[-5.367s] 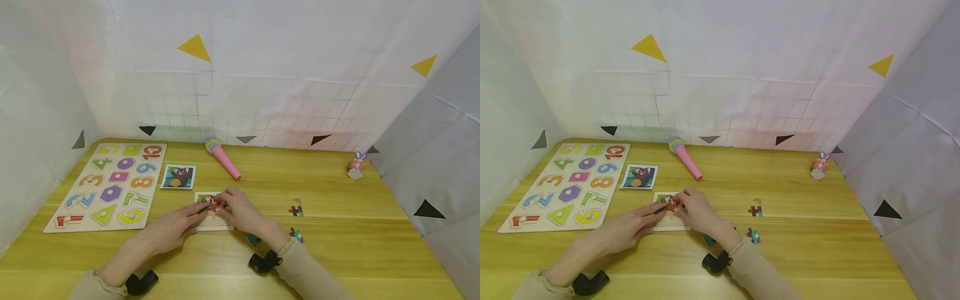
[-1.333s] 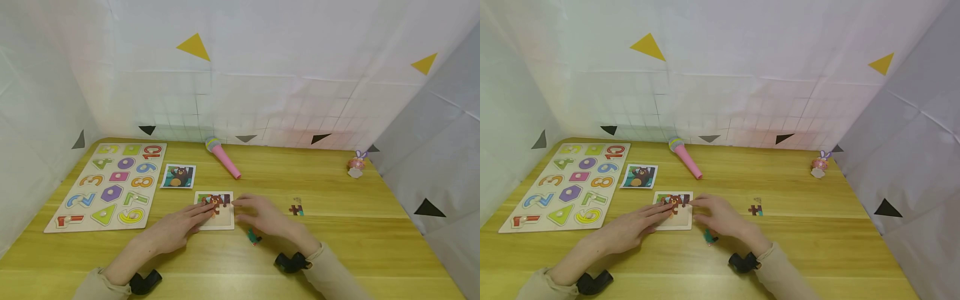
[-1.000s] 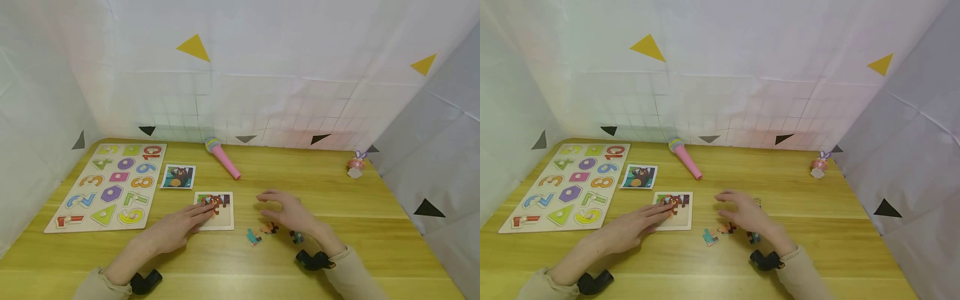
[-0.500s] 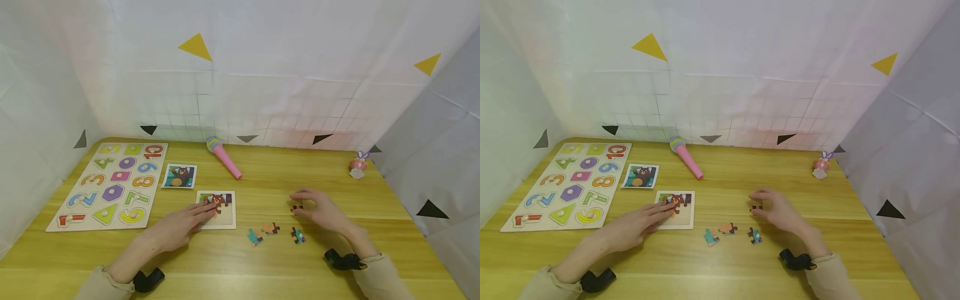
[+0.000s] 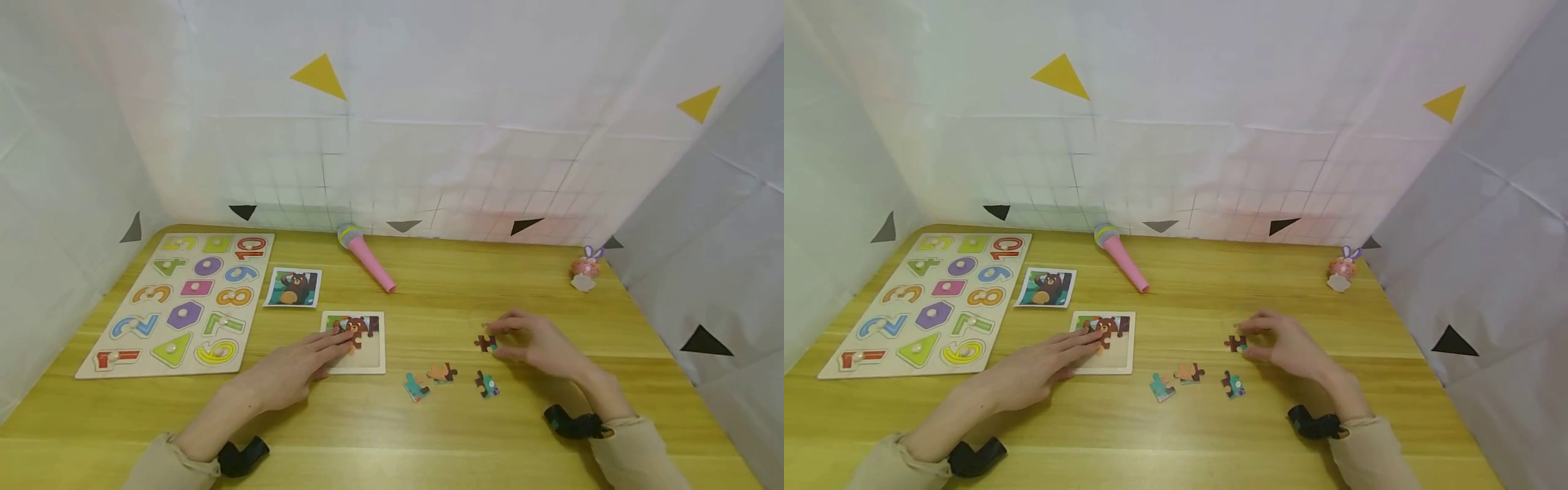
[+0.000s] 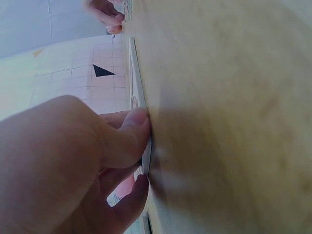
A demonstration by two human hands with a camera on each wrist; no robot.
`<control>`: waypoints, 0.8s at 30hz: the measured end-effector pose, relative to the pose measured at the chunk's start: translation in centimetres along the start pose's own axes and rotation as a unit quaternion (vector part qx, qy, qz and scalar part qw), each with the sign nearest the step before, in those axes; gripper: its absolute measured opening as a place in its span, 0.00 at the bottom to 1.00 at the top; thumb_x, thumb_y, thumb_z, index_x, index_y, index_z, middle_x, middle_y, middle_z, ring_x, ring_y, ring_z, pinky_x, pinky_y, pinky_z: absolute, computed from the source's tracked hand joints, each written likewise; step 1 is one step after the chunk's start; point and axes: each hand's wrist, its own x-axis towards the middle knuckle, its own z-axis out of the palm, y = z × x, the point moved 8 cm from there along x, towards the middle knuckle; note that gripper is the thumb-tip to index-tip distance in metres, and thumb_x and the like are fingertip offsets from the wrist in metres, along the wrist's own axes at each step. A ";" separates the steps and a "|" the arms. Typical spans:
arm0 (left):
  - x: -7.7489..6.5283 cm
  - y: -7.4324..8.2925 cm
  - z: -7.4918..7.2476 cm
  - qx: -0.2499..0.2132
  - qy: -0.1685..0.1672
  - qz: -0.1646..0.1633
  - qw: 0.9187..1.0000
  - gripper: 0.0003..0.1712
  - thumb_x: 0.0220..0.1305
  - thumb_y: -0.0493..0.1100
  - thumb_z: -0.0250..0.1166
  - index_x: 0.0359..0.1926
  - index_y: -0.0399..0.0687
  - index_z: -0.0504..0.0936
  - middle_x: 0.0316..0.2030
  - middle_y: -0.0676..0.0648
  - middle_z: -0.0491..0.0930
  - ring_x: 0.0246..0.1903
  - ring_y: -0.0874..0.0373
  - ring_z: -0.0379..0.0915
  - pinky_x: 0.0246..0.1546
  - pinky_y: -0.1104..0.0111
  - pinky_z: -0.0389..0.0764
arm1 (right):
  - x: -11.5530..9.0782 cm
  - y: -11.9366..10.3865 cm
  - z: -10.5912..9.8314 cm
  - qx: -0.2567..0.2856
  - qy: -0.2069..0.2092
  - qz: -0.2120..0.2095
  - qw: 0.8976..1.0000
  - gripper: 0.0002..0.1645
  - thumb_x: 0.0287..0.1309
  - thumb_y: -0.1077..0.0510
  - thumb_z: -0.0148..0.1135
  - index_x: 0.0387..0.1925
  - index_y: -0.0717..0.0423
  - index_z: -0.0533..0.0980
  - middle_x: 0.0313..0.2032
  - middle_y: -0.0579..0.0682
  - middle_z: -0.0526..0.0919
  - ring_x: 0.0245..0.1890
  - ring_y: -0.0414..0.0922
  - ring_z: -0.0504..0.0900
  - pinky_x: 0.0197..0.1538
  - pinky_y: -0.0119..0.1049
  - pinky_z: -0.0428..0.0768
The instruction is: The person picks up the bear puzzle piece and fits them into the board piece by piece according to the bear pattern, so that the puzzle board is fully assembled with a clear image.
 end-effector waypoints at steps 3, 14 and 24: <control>0.0 -0.1 0.1 0.002 0.001 0.001 1.000 0.31 0.74 0.37 0.54 0.76 0.52 0.63 0.77 0.50 0.57 0.75 0.46 0.54 0.67 0.47 0.69 | 0.0 0.0 0.1 0.003 0.002 -0.011 1.000 0.21 0.54 0.52 0.76 0.51 0.49 0.84 0.47 0.43 0.81 0.46 0.43 0.80 0.50 0.42 0.80; 0.0 -0.4 0.2 0.005 -0.001 -0.008 1.000 0.31 0.75 0.38 0.53 0.76 0.54 0.62 0.77 0.51 0.56 0.75 0.46 0.53 0.65 0.47 0.71 | 0.2 0.9 0.5 0.022 0.000 0.013 1.000 0.18 0.54 0.50 0.75 0.47 0.44 0.84 0.48 0.40 0.79 0.49 0.42 0.78 0.53 0.38 0.79; 0.1 -0.4 0.3 0.003 -0.006 -0.014 1.000 0.31 0.75 0.38 0.53 0.76 0.55 0.62 0.77 0.51 0.57 0.75 0.47 0.53 0.66 0.47 0.70 | 0.2 0.9 0.6 0.027 0.007 0.007 1.000 0.16 0.54 0.53 0.75 0.46 0.45 0.84 0.46 0.41 0.80 0.48 0.42 0.79 0.52 0.38 0.79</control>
